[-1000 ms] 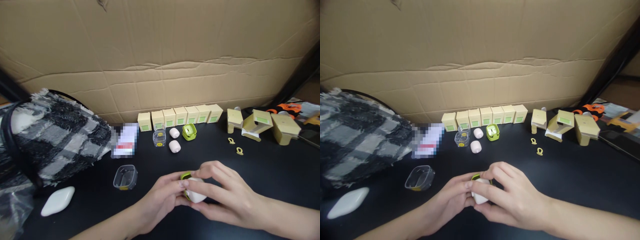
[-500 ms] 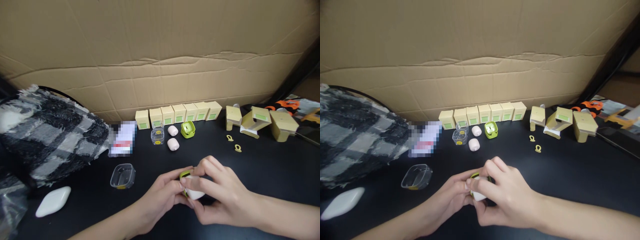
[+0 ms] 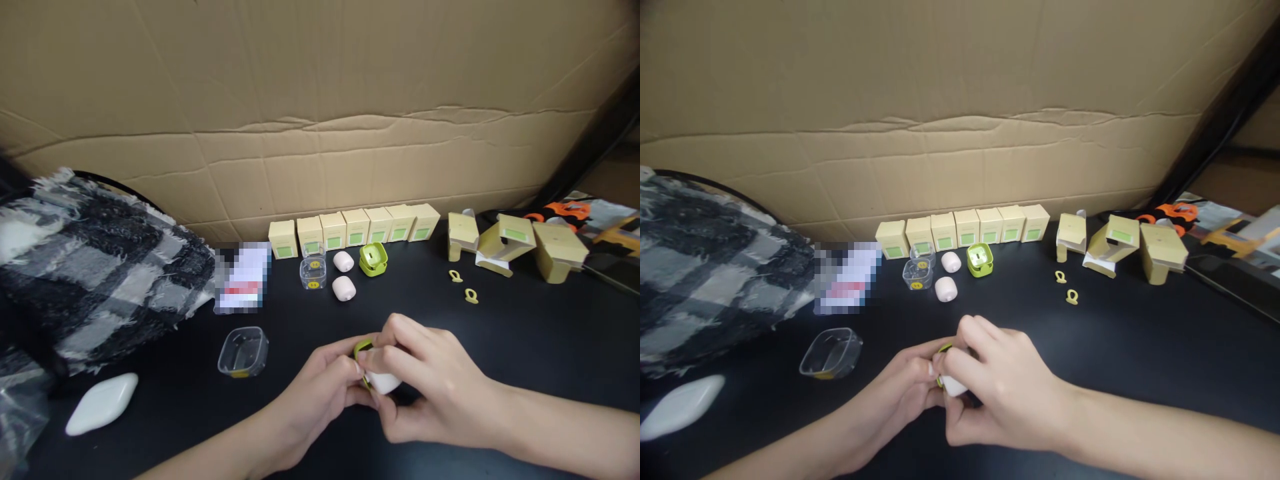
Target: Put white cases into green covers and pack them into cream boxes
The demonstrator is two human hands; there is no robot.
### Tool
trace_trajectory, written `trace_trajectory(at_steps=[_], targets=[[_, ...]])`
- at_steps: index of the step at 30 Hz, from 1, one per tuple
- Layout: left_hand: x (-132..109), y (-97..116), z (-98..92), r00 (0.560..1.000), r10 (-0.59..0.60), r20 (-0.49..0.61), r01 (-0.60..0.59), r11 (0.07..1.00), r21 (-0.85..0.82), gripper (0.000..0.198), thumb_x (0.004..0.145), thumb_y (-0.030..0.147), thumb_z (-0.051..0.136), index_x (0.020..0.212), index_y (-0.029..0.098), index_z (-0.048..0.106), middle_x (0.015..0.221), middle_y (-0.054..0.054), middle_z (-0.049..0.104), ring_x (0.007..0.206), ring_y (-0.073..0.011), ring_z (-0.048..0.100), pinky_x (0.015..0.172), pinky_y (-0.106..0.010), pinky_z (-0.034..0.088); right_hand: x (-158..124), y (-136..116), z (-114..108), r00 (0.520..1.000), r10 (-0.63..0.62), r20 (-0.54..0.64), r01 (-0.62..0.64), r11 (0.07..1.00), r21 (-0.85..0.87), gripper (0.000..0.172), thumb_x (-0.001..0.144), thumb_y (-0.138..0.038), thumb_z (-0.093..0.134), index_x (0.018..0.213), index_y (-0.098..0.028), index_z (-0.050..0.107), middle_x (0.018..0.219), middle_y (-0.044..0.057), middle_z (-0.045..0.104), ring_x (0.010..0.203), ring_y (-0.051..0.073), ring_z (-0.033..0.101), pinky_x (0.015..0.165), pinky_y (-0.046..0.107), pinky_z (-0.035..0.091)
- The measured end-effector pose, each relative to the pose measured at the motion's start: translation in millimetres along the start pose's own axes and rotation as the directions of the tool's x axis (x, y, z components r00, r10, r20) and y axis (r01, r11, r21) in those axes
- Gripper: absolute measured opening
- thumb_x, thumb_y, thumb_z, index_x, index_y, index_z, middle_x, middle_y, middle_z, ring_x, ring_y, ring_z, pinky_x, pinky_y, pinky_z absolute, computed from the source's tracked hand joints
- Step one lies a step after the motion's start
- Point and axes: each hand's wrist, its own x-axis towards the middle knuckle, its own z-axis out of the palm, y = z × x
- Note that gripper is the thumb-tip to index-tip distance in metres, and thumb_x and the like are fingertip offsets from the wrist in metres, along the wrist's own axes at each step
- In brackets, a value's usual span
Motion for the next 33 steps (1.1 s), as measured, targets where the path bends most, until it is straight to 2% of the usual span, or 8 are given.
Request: trace_trajectory(at_steps=[5, 9, 13, 19, 23, 27, 30, 33], targets=[[-1, 1, 1.6, 1.000, 0.006, 0.023, -0.006, 1.000, 0.027, 0.039, 0.080, 0.009, 0.044, 0.109, 0.015, 0.070, 0.086, -0.006, 0.067, 0.082, -0.0159, 0.060, 0.077, -0.027, 0.048, 2, 0, -3, 0.997, 0.058, 0.047, -0.060, 0.997, 0.052, 0.021, 0.066, -0.011, 0.052, 0.082, -0.021, 0.059, 0.074, 0.000, 0.047, 0.059, 0.012, 0.046, 0.046, 0.019, 0.034], [-2, 1, 1.4, 1.000, 0.004, 0.009, -0.004, 1.000, 0.019, 0.041, 0.078, 0.007, 0.046, 0.110, 0.015, 0.069, 0.084, -0.006, 0.067, 0.080, -0.0151, 0.060, 0.075, -0.026, 0.048, 0, 0, -1, 0.998, 0.045, 0.044, -0.047, 0.998, 0.040, 0.019, 0.064, -0.011, 0.053, 0.079, -0.022, 0.057, 0.075, -0.001, 0.045, 0.057, 0.011, 0.042, 0.046, 0.020, 0.031], [-2, -1, 0.8, 1.000, 0.023, 0.017, -0.024, 1.000, 0.019, 0.036, 0.078, 0.008, 0.048, 0.104, 0.017, 0.072, 0.079, -0.004, 0.065, 0.079, -0.0147, 0.059, 0.073, -0.025, 0.048, -3, 2, 2, 0.997, 0.036, 0.062, -0.041, 0.996, 0.073, 0.017, 0.066, -0.011, 0.055, 0.080, -0.022, 0.054, 0.084, 0.000, 0.048, 0.057, 0.009, 0.043, 0.046, 0.019, 0.034], [-2, -1, -0.8, 1.000, -0.001, 0.024, 0.001, 1.000, -0.018, 0.033, 0.076, 0.014, 0.053, 0.104, 0.012, 0.071, 0.081, -0.004, 0.060, 0.077, -0.0138, 0.055, 0.073, -0.025, 0.047, -6, 8, -2, 0.991, 0.017, 0.132, -0.041, 0.983, 0.176, 0.025, 0.077, -0.016, 0.062, 0.100, -0.022, 0.054, 0.099, 0.004, 0.053, 0.064, 0.010, 0.054, 0.051, 0.021, 0.045], [-4, -2, -3.0, 1.000, -0.008, 0.020, 0.009, 1.000, -0.025, 0.033, 0.076, 0.026, 0.064, 0.105, 0.011, 0.068, 0.088, -0.006, 0.061, 0.077, -0.0144, 0.056, 0.074, -0.028, 0.047, -11, 13, -1, 0.974, 0.079, 0.214, -0.147, 0.936, 0.321, 0.036, 0.081, -0.015, 0.061, 0.114, -0.026, 0.051, 0.103, 0.004, 0.052, 0.070, 0.010, 0.059, 0.057, 0.021, 0.051], [-5, -5, -3.7, 0.998, -0.017, -0.068, 0.022, 0.997, 0.068, 0.037, 0.071, 0.020, 0.076, 0.107, 0.014, 0.066, 0.091, -0.004, 0.064, 0.080, -0.0125, 0.057, 0.076, -0.024, 0.046, -15, 16, 7, 0.980, 0.125, 0.154, -0.184, 0.862, 0.473, 0.052, 0.079, -0.018, 0.065, 0.126, -0.025, 0.045, 0.109, 0.007, 0.050, 0.089, 0.016, 0.061, 0.071, 0.027, 0.056], [-6, -6, -2.7, 0.995, -0.004, -0.104, 0.014, 0.996, 0.092, 0.039, 0.070, 0.018, 0.078, 0.107, 0.014, 0.066, 0.092, -0.004, 0.065, 0.083, -0.0127, 0.057, 0.075, -0.023, 0.047, -16, 19, 10, 0.982, 0.123, 0.145, -0.182, 0.826, 0.534, 0.047, 0.080, -0.017, 0.066, 0.123, -0.024, 0.049, 0.110, 0.008, 0.051, 0.097, 0.018, 0.061, 0.080, 0.030, 0.055], [-7, -5, -2.0, 0.996, 0.002, -0.091, 0.007, 0.995, 0.096, 0.037, 0.071, 0.020, 0.078, 0.105, 0.014, 0.065, 0.091, -0.003, 0.065, 0.080, -0.0117, 0.058, 0.073, -0.022, 0.048, -17, 20, 10, 0.978, 0.118, 0.175, -0.197, 0.806, 0.559, 0.043, 0.082, -0.017, 0.066, 0.121, -0.024, 0.051, 0.107, 0.006, 0.053, 0.093, 0.017, 0.061, 0.080, 0.029, 0.054]])
